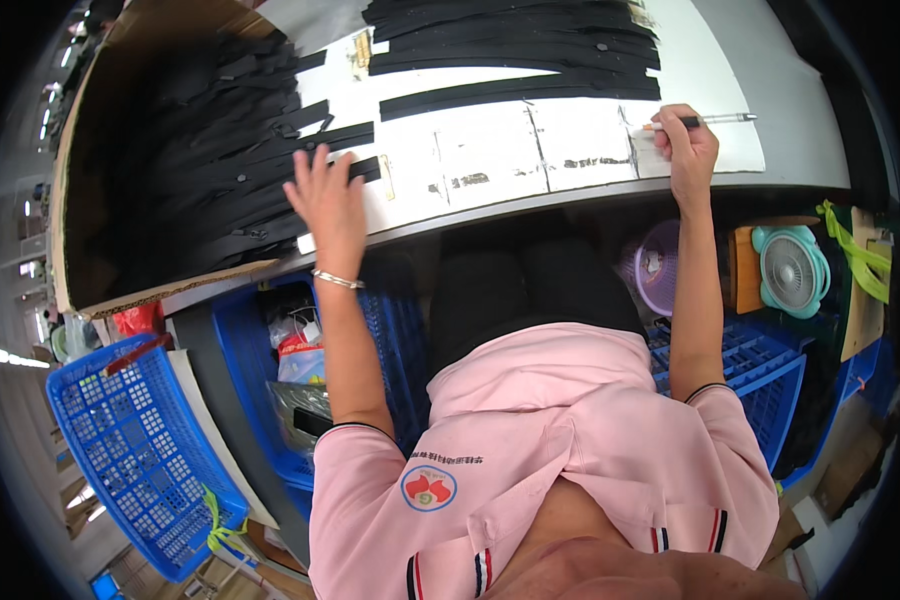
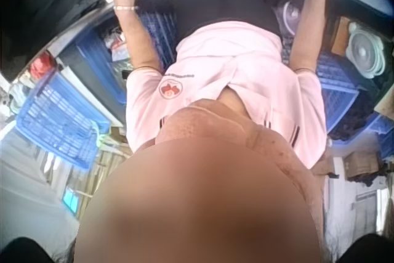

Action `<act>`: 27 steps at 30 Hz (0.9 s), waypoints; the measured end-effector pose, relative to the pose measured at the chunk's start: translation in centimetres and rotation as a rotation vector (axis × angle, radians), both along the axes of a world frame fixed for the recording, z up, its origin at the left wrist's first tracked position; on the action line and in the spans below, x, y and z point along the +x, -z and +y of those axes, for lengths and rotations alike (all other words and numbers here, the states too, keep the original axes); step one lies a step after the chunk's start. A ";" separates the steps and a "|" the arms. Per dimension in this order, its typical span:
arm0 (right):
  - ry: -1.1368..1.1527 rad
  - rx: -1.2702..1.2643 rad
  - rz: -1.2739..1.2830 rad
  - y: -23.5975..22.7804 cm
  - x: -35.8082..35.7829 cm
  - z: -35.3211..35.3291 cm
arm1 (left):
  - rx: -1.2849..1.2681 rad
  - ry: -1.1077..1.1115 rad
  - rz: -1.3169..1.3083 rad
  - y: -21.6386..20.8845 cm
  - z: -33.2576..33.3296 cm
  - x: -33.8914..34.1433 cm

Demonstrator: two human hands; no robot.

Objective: Inspecting and marking zipper segments using a pen on a workbench.

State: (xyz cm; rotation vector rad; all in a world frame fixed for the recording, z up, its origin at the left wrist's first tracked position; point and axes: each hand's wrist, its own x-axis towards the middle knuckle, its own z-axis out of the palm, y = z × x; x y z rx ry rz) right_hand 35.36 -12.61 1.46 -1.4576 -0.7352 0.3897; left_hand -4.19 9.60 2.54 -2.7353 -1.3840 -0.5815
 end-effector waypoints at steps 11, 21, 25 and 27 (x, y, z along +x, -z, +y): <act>-0.002 0.001 -0.055 -0.7 -0.6 0.5 | -0.071 0.055 -0.109 -0.9 3.0 -1.5; 0.033 -0.018 -0.099 -1.1 -1.3 0.7 | -0.117 0.340 -0.285 0.4 -4.7 11.1; 0.091 -0.142 -0.430 -2.1 -5.2 1.0 | -0.184 0.355 -0.352 1.0 -7.7 15.3; 0.104 -0.086 -0.765 -0.8 -7.4 1.3 | -0.197 0.359 -0.355 0.7 -8.4 16.2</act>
